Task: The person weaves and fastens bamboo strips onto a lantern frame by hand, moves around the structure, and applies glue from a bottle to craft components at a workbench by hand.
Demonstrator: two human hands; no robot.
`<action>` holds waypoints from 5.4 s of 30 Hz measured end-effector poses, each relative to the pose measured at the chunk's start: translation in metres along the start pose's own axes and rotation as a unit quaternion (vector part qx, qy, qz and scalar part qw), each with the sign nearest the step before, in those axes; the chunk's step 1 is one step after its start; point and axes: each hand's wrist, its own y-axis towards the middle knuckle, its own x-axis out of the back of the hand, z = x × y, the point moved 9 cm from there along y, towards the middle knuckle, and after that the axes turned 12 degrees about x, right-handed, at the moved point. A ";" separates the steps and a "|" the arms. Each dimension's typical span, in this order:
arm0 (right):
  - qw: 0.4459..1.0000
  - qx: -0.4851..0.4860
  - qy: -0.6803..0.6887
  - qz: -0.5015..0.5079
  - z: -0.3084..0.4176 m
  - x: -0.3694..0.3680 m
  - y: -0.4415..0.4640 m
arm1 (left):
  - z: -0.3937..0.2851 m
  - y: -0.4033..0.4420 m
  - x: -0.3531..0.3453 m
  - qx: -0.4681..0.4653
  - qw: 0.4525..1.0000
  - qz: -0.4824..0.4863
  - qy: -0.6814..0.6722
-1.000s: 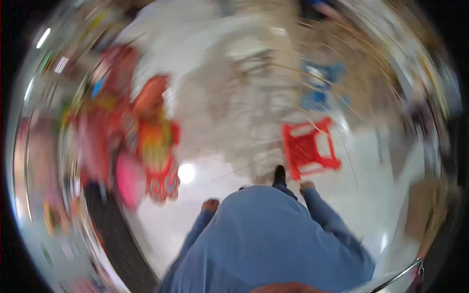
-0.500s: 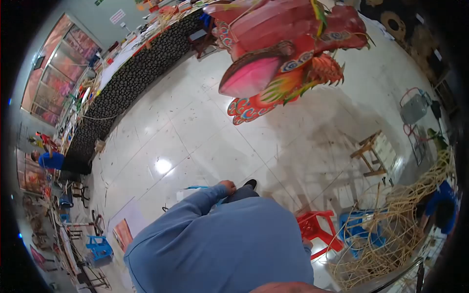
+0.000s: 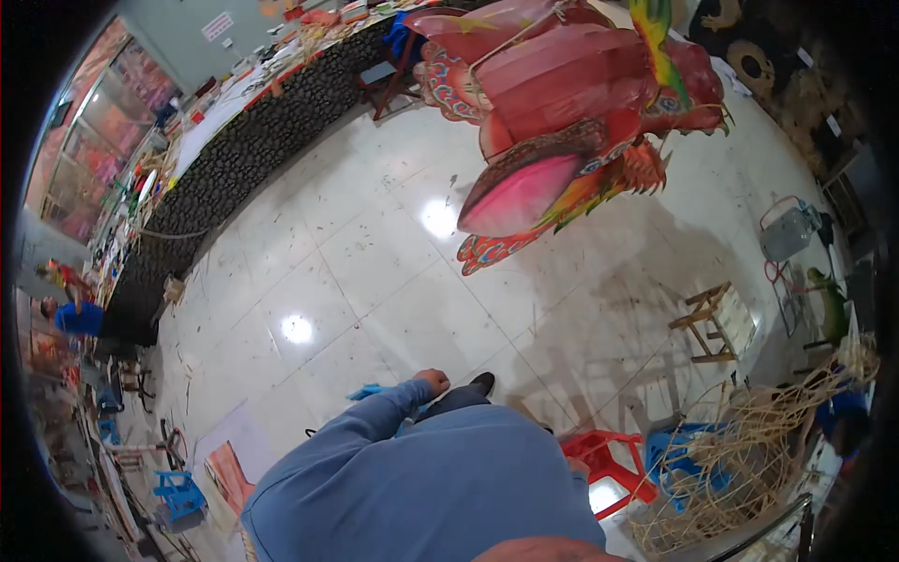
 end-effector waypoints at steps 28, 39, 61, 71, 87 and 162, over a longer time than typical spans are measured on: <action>0.938 -0.172 0.066 -0.292 -0.270 0.020 -0.317 | -0.224 -0.149 -0.186 -0.360 0.854 0.234 0.293; 0.719 -0.302 0.436 -0.449 -0.578 0.044 -0.545 | -0.295 -0.407 -0.480 -0.540 0.637 0.332 0.438; 0.688 -0.277 0.519 -0.424 -0.758 0.328 -0.534 | -0.504 -0.579 -0.824 -0.537 0.620 0.322 0.473; 0.698 -0.248 0.488 -0.462 -0.860 0.652 -0.521 | -0.691 -0.739 -1.004 -0.562 0.642 0.347 0.390; 0.915 0.103 0.158 -0.357 -0.723 1.268 -0.216 | -0.828 -0.754 -1.095 -0.379 0.874 0.248 0.176; 0.946 0.151 0.122 -0.261 -0.722 1.462 -0.087 | -1.017 -0.805 -1.215 -0.300 0.951 0.078 -0.003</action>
